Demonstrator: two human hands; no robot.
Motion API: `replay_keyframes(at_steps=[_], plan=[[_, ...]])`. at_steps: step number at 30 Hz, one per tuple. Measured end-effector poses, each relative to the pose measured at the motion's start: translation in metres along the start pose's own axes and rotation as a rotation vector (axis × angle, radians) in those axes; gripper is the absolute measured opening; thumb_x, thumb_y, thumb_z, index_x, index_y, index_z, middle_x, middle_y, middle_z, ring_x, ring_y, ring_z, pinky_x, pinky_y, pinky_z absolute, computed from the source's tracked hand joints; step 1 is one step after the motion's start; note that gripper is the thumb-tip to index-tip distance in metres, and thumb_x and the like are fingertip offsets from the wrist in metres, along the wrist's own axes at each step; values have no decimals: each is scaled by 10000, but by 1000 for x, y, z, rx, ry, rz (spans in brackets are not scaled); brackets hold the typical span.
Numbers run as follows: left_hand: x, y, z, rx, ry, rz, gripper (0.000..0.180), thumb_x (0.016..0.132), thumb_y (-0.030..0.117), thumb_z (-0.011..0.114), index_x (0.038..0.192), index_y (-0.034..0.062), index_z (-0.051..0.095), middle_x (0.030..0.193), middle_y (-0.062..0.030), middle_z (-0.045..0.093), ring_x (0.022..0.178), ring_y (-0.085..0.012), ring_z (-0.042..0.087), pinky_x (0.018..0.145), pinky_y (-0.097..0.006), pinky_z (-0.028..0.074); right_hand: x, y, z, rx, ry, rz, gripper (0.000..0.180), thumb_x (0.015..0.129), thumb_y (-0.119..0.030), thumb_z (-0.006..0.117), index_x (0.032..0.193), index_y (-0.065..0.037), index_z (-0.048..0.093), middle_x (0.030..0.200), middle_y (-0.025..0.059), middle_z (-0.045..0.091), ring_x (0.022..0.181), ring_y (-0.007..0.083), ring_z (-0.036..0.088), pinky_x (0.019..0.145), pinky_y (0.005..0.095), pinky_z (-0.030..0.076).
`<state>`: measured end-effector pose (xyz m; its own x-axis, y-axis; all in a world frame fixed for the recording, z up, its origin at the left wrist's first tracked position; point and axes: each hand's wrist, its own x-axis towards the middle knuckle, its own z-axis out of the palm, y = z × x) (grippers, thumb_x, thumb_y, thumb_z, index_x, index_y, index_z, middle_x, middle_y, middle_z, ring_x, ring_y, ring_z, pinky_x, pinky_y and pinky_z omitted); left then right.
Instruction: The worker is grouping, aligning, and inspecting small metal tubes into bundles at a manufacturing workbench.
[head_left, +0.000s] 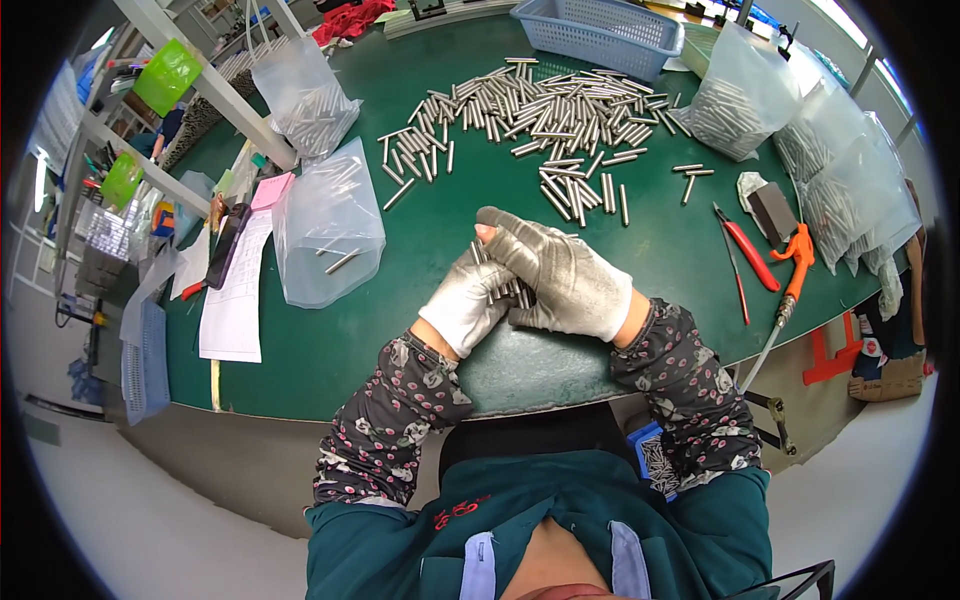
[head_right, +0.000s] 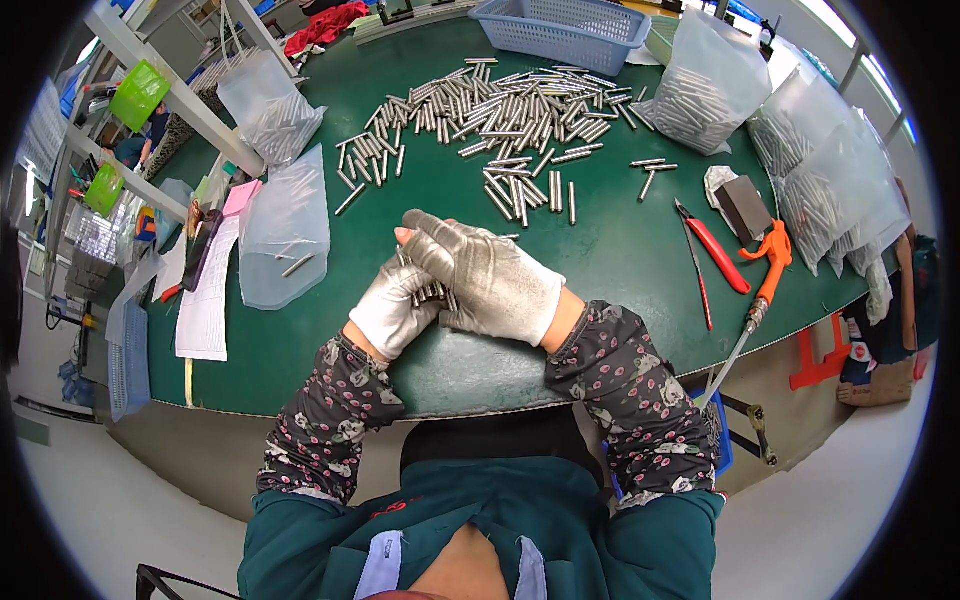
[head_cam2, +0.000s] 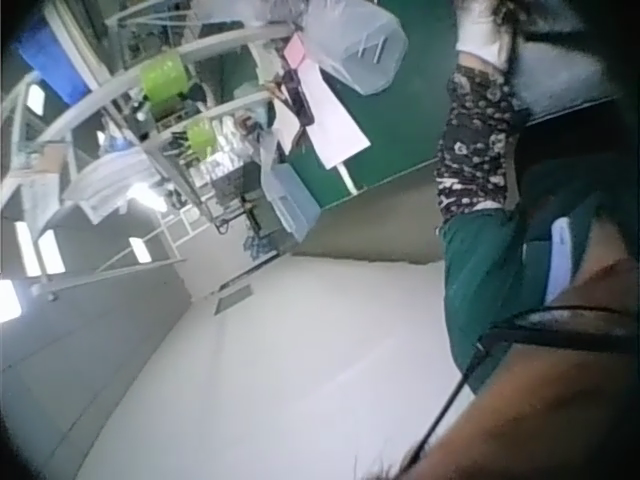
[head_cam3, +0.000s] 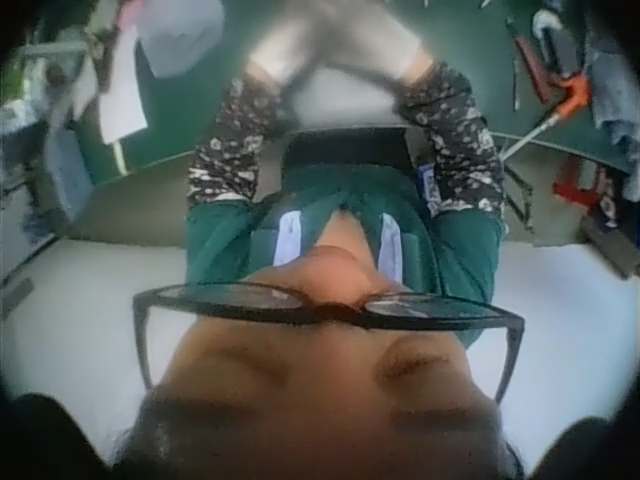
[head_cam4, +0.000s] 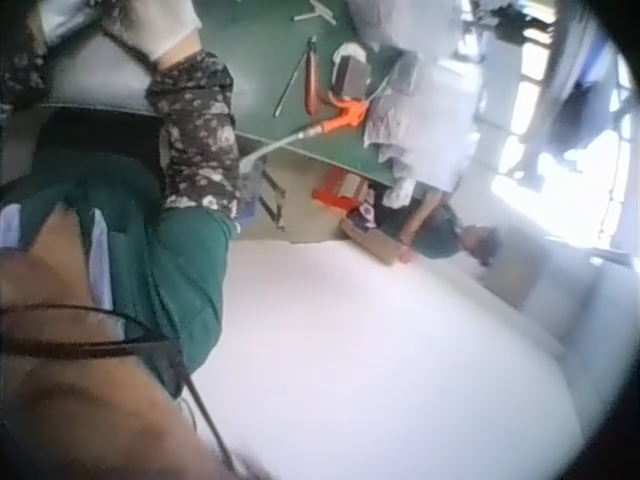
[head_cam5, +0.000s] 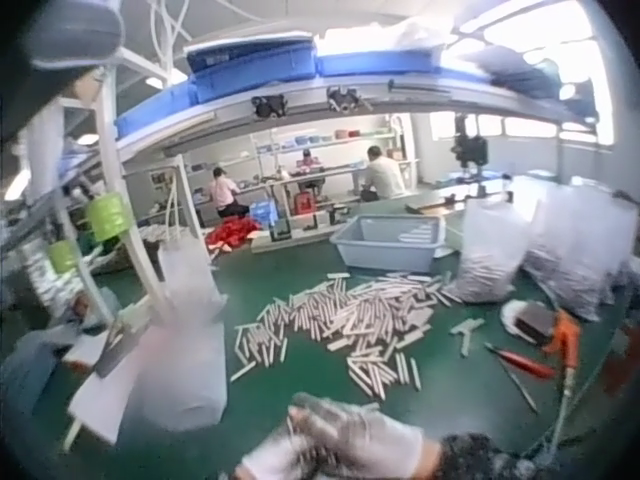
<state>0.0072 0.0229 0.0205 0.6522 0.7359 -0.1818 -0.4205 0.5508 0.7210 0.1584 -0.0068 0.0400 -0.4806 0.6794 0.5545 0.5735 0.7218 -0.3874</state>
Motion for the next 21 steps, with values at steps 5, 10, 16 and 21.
replay_keyframes(at_steps=[5, 10, 16, 21], plan=[[-5, 2, 7, 44, -86, -18, 324, 780, 105, 605, 1079, 83, 481, 984, -20, 561, 895, -134, 549, 758, -267, 470, 2, 0, -6, 89, 4, 11, 681, 640, -203, 694, 1225, -37, 388, 1103, 179, 500, 1004, 348, 496, 835, 386, 420], [-1, -4, -7, 122, -132, -26, 333, 770, 107, 618, 1073, 71, 485, 980, -13, 561, 891, -131, 551, 753, -266, 468, 0, 4, 2, -100, -1, 9, 618, 653, -250, 684, 1170, -24, 430, 1102, 172, 490, 995, 346, 493, 842, 389, 413], [1, -8, -1, 68, -55, 29, 305, 766, 91, 616, 1049, 73, 503, 980, -14, 565, 899, -134, 552, 751, -264, 470, 5, -2, 5, -5, 41, 67, 647, 597, -299, 687, 1122, -10, 442, 1115, 167, 474, 1022, 349, 467, 861, 399, 393], [-4, 5, -1, 181, -151, -68, 360, 739, 76, 639, 1066, 74, 490, 978, -13, 561, 903, -123, 546, 742, -268, 475, 4, -5, 7, -76, 10, 84, 689, 564, -249, 717, 1148, -22, 430, 1108, 157, 481, 1021, 338, 474, 865, 400, 394]])
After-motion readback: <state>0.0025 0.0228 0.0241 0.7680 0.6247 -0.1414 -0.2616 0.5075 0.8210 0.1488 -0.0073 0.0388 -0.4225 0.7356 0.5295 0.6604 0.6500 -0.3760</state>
